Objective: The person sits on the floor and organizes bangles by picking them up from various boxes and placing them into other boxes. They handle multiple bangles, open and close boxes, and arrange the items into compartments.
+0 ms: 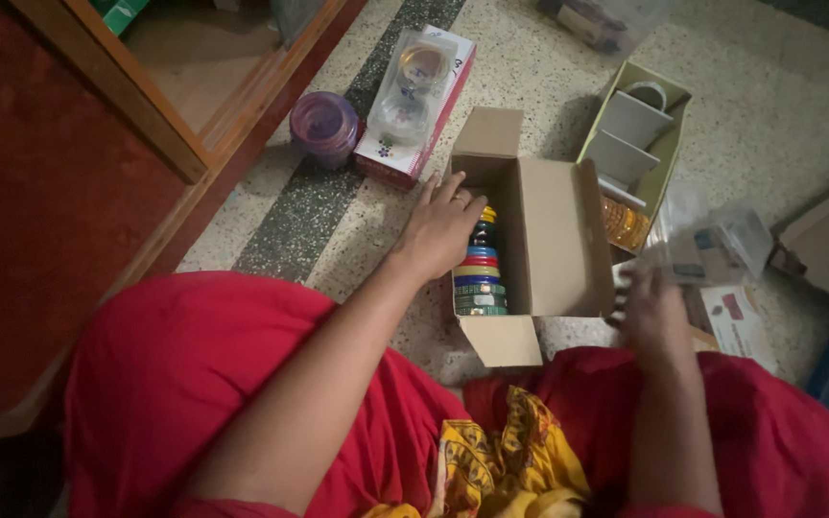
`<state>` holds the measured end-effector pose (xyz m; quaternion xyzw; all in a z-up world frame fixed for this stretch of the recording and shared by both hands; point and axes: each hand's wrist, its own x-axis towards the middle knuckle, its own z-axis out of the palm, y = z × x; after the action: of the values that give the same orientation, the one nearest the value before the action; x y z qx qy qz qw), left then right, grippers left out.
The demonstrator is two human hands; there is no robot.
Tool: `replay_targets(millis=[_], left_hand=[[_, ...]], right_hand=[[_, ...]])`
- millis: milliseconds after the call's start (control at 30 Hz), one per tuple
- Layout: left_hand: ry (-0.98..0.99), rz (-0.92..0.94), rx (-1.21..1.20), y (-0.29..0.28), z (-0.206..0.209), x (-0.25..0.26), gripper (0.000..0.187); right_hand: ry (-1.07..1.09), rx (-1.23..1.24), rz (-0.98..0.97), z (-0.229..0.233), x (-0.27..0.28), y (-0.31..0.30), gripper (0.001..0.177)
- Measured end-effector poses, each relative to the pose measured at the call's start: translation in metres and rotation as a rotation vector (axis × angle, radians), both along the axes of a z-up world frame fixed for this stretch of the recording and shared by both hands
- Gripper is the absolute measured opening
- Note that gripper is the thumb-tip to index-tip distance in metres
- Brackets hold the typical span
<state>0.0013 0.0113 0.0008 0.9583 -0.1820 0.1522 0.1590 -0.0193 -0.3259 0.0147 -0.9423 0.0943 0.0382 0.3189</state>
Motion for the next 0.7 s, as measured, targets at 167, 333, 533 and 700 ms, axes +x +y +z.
replay_targets(millis=[167, 333, 533, 700], left_hand=[[-0.016, -0.004, 0.013, -0.002, 0.001, 0.000, 0.048], [0.000, -0.003, 0.011, -0.001, 0.001, 0.000, 0.049], [0.017, 0.008, 0.026, -0.003, 0.000, -0.001, 0.051], [0.036, 0.012, 0.046, -0.005, 0.000, 0.002, 0.051]], right_hand=[[0.459, -0.435, 0.444, -0.048, -0.007, -0.009, 0.072], [0.679, -0.726, 0.429, -0.051, -0.018, 0.021, 0.071], [0.411, -0.667, 0.528, -0.066, -0.040, 0.050, 0.045], [0.194, -0.679, 0.599, -0.090, -0.041, 0.048, 0.043]])
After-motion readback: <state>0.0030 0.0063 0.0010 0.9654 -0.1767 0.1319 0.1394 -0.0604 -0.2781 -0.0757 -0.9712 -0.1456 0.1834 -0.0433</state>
